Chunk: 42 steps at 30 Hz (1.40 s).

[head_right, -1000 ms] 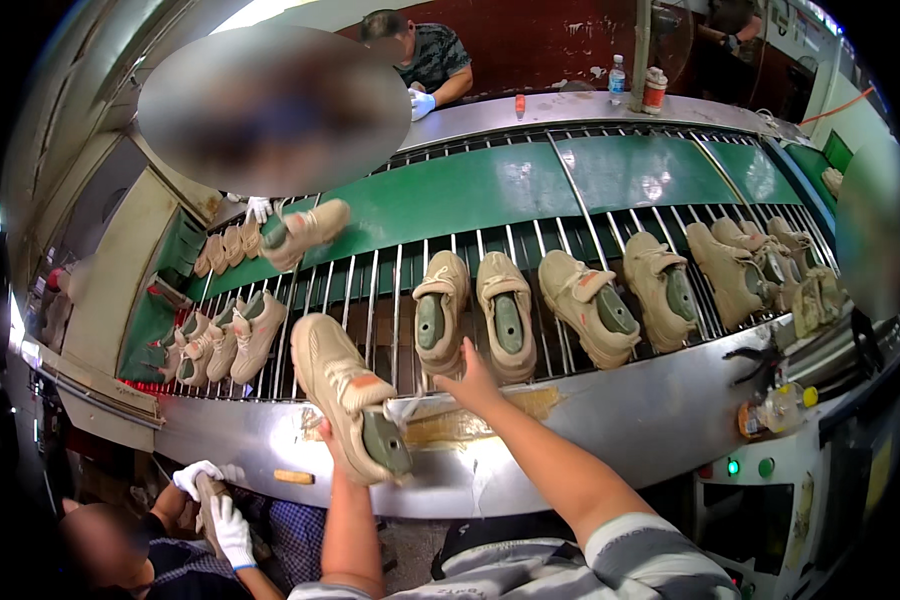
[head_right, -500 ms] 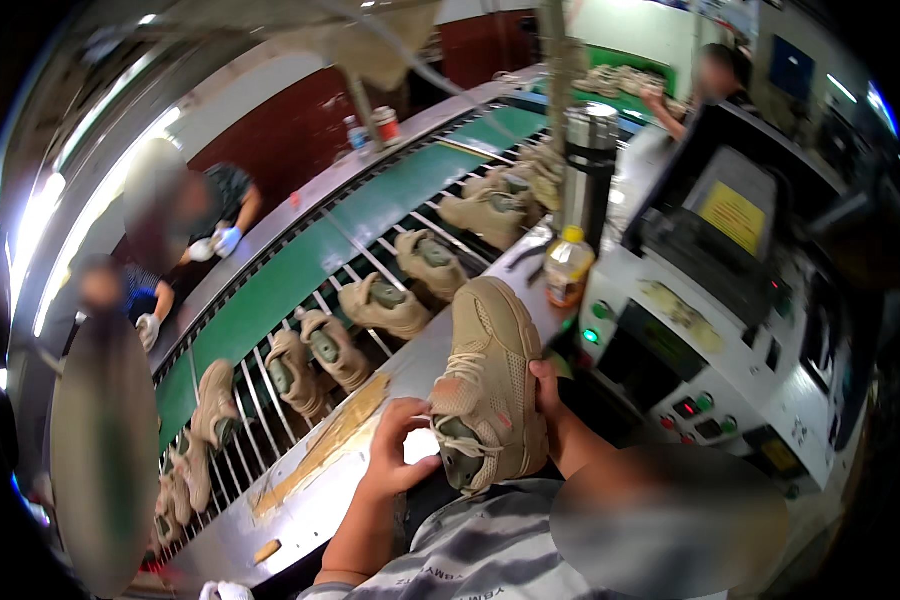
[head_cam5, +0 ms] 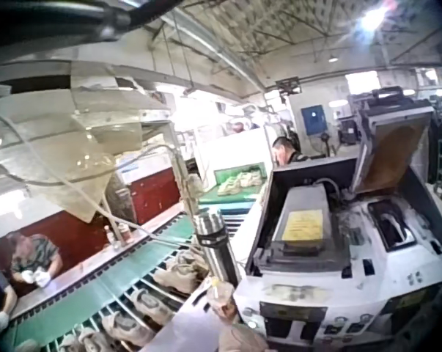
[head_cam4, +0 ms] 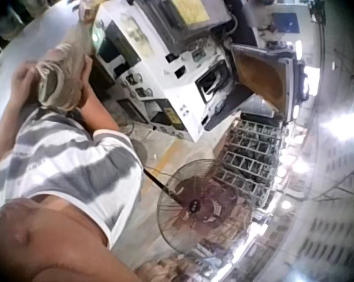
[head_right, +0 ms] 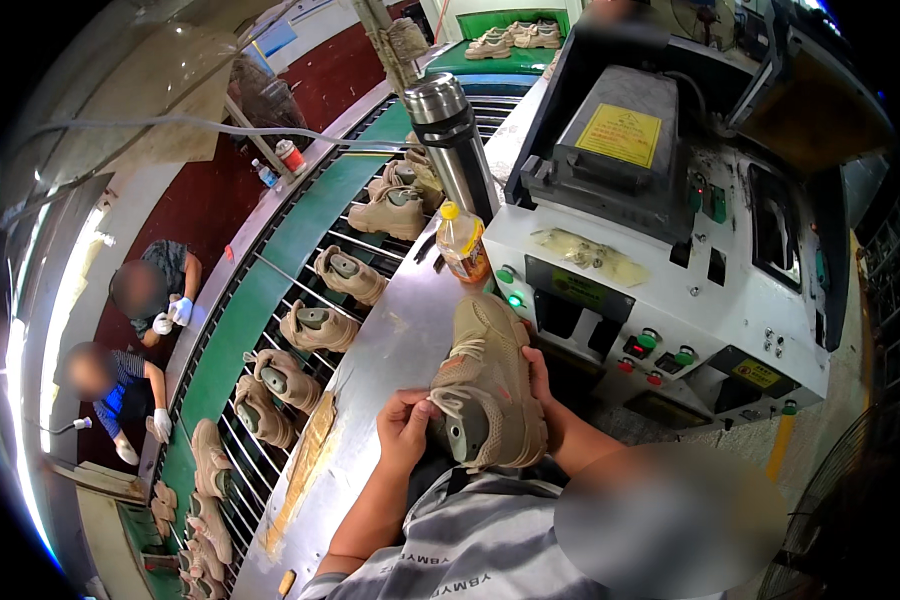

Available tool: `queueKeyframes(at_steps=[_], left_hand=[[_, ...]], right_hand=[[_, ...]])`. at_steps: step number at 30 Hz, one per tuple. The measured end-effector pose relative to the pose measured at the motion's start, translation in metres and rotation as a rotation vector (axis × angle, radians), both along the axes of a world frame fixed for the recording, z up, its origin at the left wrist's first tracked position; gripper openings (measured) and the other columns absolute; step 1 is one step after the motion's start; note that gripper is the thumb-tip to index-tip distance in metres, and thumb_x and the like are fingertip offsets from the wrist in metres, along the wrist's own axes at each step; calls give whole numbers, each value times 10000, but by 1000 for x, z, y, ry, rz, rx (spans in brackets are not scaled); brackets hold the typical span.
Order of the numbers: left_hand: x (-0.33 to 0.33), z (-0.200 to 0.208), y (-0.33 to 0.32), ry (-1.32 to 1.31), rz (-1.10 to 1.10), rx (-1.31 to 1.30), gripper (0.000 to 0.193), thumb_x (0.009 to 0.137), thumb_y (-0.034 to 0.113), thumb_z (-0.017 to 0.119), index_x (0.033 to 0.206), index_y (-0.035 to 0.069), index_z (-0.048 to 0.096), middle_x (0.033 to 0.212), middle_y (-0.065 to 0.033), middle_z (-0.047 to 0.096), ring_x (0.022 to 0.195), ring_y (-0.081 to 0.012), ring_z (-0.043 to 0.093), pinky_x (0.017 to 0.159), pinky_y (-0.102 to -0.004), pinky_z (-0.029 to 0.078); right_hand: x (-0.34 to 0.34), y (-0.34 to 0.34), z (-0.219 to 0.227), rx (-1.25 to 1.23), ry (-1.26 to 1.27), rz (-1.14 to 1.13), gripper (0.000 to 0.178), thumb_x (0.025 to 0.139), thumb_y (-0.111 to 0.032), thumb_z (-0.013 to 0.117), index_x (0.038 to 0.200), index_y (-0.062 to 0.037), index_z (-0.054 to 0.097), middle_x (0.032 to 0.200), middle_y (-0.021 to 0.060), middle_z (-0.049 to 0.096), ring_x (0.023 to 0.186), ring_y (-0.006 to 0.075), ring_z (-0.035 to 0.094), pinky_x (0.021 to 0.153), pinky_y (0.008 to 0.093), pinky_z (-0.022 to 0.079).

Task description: The person takes a shoe from a conveyor belt, places it into a pressing machine, activates the machine by pressing buttons, and then returns the shoe to the conveyor belt.

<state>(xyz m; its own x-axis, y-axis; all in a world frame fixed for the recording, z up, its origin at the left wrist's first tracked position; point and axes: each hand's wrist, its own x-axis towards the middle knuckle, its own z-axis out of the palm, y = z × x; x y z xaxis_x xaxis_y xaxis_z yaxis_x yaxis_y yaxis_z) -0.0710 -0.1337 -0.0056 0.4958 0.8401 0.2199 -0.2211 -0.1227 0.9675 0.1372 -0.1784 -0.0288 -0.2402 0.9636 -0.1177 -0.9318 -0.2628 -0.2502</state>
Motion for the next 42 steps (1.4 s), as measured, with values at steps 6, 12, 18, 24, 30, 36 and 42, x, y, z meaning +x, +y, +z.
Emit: queueKeyframes(at_steps=[6, 12, 18, 24, 30, 36, 42], left_hand=[[7, 37, 20, 272, -239, 13, 225, 844, -32, 611, 1042, 33, 528, 750, 18, 509, 673, -76, 489, 604, -227, 401], [28, 25, 42, 358, -38, 106, 207, 800, 47, 686, 982, 26, 588, 780, -4, 591, 694, -66, 536, 604, -229, 424], [87, 68, 38, 834, -202, 322, 143, 811, 120, 665, 903, 14, 634, 857, -28, 657, 748, -124, 596, 663, -282, 478], [126, 5, 71, 352, -579, -519, 245, 823, 105, 676, 1039, 26, 591, 924, -36, 642, 798, -129, 602, 703, -275, 497], [162, -113, 48, 484, -598, -284, 168, 824, 125, 685, 946, 60, 590, 819, -21, 607, 730, -143, 581, 656, -285, 482], [184, -147, -13, 974, -436, 611, 96, 696, 176, 625, 757, 104, 640, 780, -132, 660, 772, -321, 647, 685, -402, 525], [200, -147, -10, 1195, -501, 540, 131, 664, 222, 611, 742, 129, 658, 754, -127, 666, 768, -351, 644, 684, -444, 521]], right_hand=[[2, 2, -20, 23, 112, 7, 871, 822, -680, 272, 1396, -41, 417, 1335, 173, 523, 1191, 313, 535, 1042, 422, 402], [12, 1, -32, 39, 34, 51, 834, 825, -646, 338, 1412, -57, 403, 1329, 171, 528, 1172, 314, 551, 1029, 438, 419], [26, -17, -41, 31, -14, -68, 771, 846, -545, 396, 1432, -46, 360, 1369, 173, 486, 1208, 327, 521, 1035, 458, 414], [64, -55, -18, 83, -64, -176, 808, 841, -572, 398, 1445, -39, 336, 1401, 183, 457, 1244, 318, 491, 1066, 442, 376], [145, -120, 14, -58, -174, -645, 834, 809, -614, 449, 1412, -39, 392, 1350, 170, 505, 1189, 316, 527, 1011, 442, 427], [286, -219, 66, -256, -793, -1247, 727, 809, -543, 505, 1322, -28, 490, 1223, 171, 591, 1053, 312, 604, 878, 447, 524], [465, -202, 159, -400, -1408, -1483, 785, 748, -294, 703, 1429, -79, 377, 1294, 138, 534, 1068, 244, 594, 852, 361, 503]])
